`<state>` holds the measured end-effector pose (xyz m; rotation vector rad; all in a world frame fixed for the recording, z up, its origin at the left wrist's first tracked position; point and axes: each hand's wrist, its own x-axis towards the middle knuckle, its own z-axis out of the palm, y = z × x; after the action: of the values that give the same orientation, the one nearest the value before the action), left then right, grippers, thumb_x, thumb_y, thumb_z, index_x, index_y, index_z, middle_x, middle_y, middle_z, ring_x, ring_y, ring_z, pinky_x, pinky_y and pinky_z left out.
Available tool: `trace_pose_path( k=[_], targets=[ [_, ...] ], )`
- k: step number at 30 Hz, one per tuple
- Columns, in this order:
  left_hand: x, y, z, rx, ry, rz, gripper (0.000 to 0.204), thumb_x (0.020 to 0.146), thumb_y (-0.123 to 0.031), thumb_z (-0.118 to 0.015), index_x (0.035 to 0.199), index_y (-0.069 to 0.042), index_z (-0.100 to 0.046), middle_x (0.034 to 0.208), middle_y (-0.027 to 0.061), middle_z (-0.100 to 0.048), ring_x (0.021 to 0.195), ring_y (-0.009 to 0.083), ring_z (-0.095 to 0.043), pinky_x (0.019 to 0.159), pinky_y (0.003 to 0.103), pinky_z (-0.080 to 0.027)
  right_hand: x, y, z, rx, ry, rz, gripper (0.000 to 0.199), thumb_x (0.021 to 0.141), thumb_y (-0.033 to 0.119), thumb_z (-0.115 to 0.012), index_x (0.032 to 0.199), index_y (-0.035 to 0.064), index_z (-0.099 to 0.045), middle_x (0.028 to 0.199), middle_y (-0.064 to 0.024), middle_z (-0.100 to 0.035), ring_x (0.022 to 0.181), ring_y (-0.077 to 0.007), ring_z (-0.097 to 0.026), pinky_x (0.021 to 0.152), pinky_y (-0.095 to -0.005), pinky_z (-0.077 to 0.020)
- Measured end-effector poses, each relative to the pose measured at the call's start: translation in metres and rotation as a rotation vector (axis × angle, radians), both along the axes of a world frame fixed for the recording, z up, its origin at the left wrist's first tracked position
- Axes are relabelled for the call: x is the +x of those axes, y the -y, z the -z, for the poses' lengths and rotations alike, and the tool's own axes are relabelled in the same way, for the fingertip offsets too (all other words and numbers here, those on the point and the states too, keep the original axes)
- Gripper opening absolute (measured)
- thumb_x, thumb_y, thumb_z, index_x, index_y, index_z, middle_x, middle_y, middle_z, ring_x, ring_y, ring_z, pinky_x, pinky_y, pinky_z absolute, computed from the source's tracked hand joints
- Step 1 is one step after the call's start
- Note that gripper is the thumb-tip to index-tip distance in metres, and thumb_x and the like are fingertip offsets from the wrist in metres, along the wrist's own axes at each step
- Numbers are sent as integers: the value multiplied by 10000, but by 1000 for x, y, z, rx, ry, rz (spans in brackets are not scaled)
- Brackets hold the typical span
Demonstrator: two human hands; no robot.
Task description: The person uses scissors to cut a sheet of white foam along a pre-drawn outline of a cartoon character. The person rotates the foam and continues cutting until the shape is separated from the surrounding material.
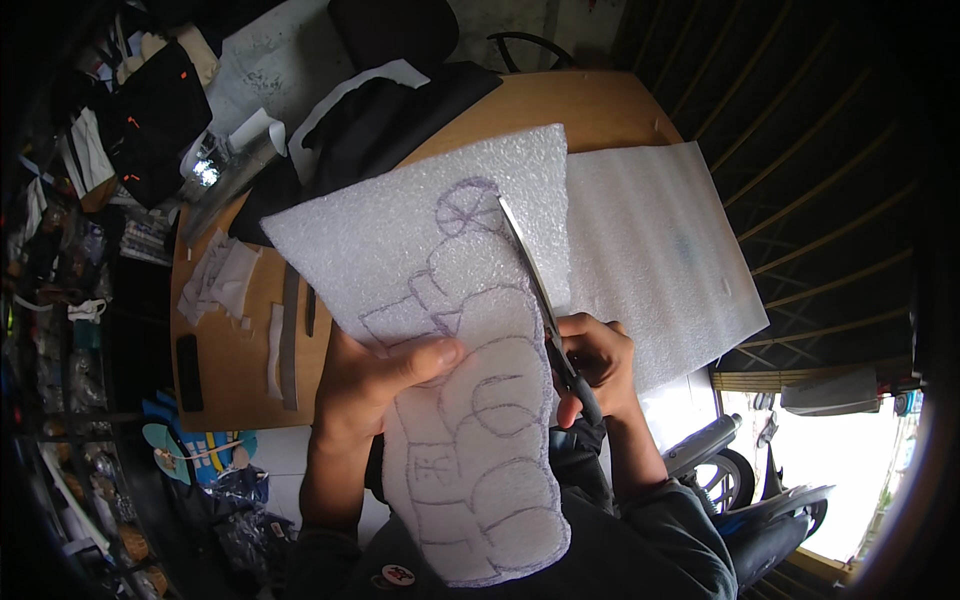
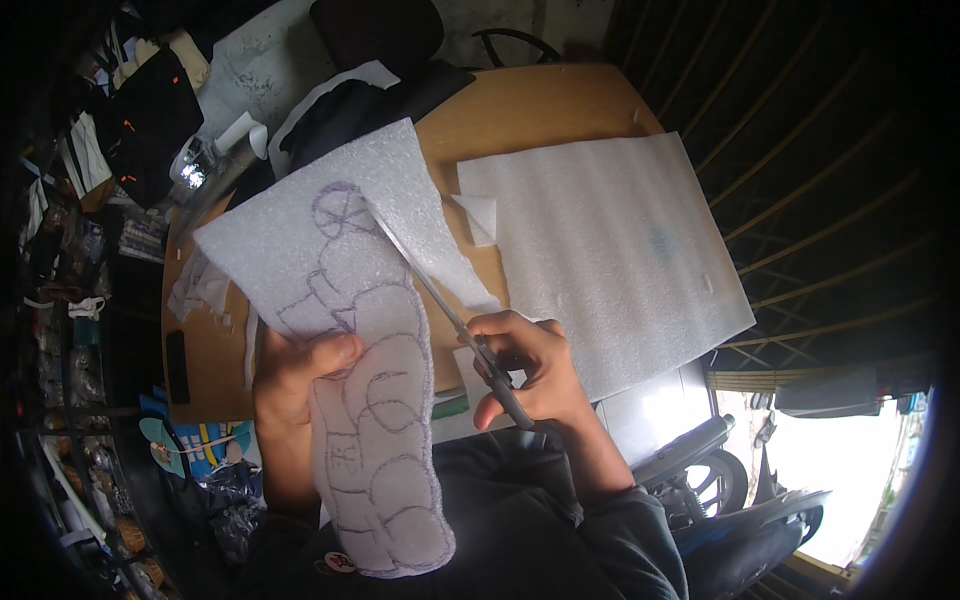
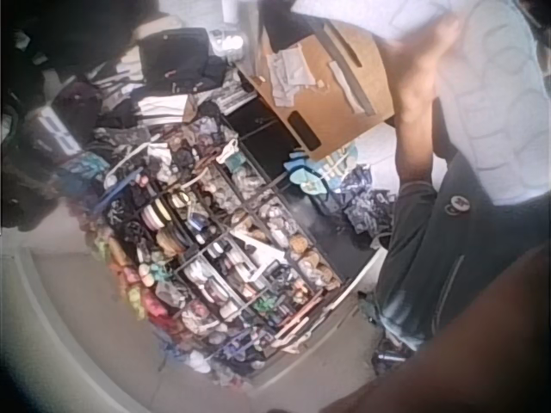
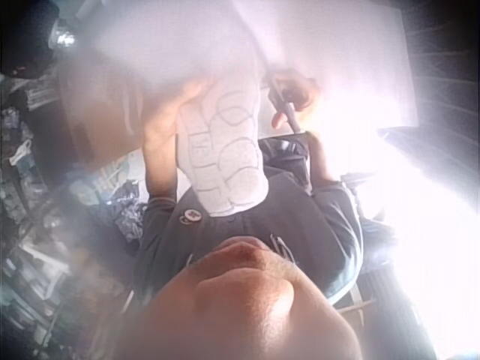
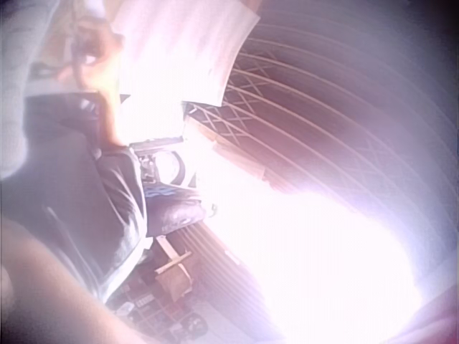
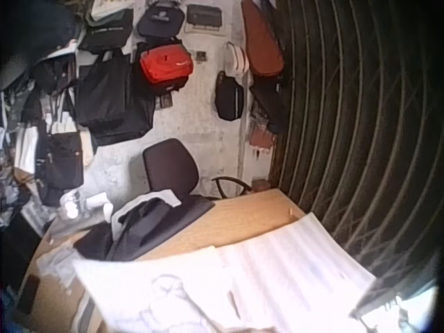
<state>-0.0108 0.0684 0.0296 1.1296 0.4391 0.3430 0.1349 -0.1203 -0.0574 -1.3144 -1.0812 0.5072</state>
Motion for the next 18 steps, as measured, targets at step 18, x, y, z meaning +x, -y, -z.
trace_pose_path(
  k=[18],
  targets=[
    [2, -7, -4, 40, -43, 68, 725, 590, -128, -757, 1191, 78, -407, 1019, 169, -544, 934, 253, -568, 840, 342, -467, 7, 4, -1, 15, -27, -37, 786, 470, 455, -889, 1015, -15, -571, 620, -11, -572, 551, -66, -549, 503, -192, -401]
  ],
)
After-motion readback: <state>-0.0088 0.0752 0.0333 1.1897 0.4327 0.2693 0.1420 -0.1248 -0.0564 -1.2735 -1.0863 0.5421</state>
